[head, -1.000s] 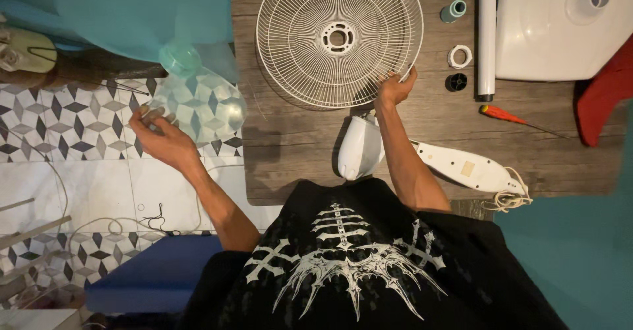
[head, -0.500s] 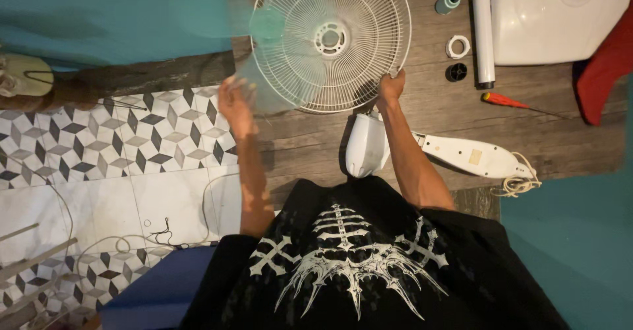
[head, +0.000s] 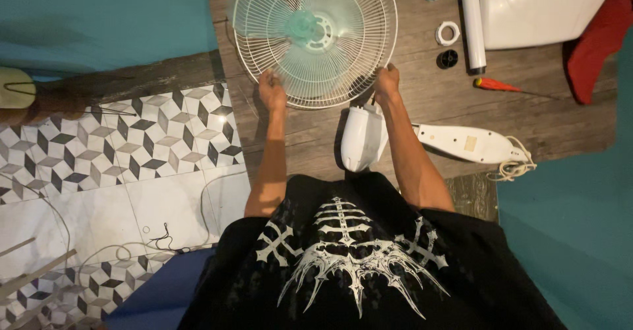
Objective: The person disassembles an electric fan by removing the front grille, then uses a screwdriver to loosen screws on the fan head. They remove the fan blade and motor housing, exposing the internal motor and wiring.
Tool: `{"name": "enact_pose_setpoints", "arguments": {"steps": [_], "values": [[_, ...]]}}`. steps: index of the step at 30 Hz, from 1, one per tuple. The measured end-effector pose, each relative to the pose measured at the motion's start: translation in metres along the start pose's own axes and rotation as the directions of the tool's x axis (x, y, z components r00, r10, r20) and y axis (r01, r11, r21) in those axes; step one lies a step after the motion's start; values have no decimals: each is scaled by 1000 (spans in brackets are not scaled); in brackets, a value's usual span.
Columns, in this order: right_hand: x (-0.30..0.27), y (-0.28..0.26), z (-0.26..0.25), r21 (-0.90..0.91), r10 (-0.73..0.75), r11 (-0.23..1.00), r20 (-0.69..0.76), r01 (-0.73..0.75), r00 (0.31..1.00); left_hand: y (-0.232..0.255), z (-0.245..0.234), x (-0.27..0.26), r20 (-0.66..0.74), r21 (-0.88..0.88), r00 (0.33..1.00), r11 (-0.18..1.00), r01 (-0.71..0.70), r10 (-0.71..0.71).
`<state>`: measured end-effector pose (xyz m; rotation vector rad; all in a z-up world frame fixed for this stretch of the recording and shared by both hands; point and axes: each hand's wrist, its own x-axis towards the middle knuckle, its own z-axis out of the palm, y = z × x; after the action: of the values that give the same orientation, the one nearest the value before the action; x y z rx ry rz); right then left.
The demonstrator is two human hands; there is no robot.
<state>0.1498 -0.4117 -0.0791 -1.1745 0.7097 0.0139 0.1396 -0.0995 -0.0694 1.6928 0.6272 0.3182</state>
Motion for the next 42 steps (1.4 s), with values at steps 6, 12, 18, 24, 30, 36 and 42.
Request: {"name": "enact_pose_setpoints", "arguments": {"steps": [6, 12, 18, 24, 30, 36, 42], "values": [[3, -3, -25, 4, 205, 979, -24, -205, 978, 8, -8, -8, 148, 475, 988, 874, -98, 30], [-14, -20, -62, 162, 153, 975, 15, -153, 988, 32, -14, -35, 201, 336, 980, 938, -86, 18], [-50, -42, -118, -179, -97, 979, 16, 98, 995, 53, -13, -106, 405, 77, 913, 994, -80, 43], [-89, -75, -175, -606, -225, 697, 323, 384, 919, 51, -8, -193, 679, 340, 726, 924, -176, -111], [-118, -110, -207, -750, -107, 376, 548, 544, 830, 46, 21, -223, 621, 349, 779, 919, -181, -83], [-120, -136, -216, -781, 170, 110, 625, 615, 762, 48, 28, -232, 604, 275, 797, 937, -213, 4], [-113, -147, -215, -777, 383, 81, 603, 625, 700, 61, 27, -238, 555, 240, 831, 949, -206, 40]]}}
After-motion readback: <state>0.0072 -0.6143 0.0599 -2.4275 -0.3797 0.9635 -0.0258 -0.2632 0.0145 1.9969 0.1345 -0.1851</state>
